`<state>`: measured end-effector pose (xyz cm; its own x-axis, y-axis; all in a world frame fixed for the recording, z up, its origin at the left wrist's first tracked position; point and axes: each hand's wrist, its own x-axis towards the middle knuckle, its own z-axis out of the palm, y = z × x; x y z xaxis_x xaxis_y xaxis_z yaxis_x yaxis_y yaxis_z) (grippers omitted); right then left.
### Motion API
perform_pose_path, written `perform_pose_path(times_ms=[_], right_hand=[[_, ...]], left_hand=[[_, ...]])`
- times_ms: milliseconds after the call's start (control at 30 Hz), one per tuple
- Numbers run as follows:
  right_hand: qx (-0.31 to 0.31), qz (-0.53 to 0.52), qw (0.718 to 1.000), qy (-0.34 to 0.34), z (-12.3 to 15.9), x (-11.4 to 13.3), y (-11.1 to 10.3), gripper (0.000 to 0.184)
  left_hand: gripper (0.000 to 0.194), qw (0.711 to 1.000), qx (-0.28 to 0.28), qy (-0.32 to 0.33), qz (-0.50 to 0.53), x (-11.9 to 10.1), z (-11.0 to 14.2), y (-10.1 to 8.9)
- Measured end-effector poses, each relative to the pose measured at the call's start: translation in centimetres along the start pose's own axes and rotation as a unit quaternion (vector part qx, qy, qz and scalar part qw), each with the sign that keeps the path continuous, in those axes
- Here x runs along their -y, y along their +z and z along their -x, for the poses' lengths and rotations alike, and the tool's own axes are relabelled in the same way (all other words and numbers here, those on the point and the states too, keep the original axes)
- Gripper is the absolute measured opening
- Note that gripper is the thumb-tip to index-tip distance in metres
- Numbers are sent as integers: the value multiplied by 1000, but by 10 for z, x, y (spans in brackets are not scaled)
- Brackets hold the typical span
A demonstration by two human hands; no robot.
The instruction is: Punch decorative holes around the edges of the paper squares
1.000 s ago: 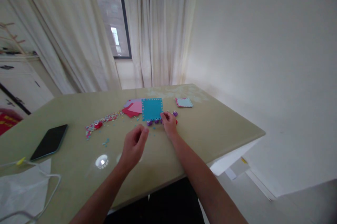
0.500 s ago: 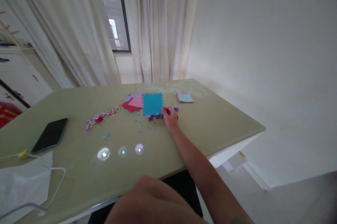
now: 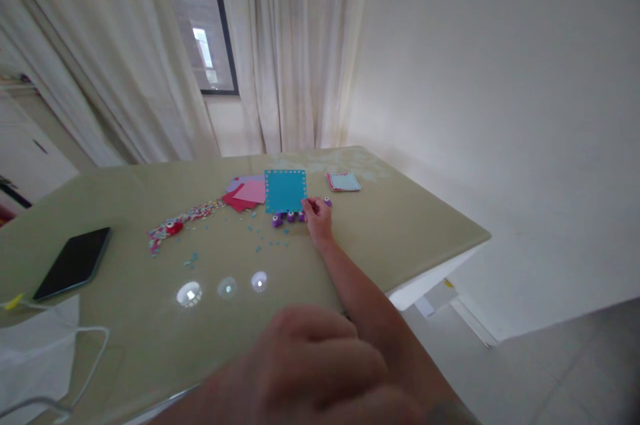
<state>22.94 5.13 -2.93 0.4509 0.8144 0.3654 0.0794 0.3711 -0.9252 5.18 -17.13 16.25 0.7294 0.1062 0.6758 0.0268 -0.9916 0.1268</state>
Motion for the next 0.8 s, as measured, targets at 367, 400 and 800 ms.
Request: perform_pose_path(times_ms=[367, 400, 800], right_hand=[[-224, 139, 962, 65, -114, 8, -99, 46], [-215, 165, 958, 92, -127, 7, -111, 41], [-71, 458, 853, 241, -198, -13, -155, 38]], left_hand=[[41, 949, 146, -279, -25, 144, 96, 143], [37, 947, 156, -279, -22, 143, 101, 147], [15, 904, 281, -320, -52, 123, 90, 150]])
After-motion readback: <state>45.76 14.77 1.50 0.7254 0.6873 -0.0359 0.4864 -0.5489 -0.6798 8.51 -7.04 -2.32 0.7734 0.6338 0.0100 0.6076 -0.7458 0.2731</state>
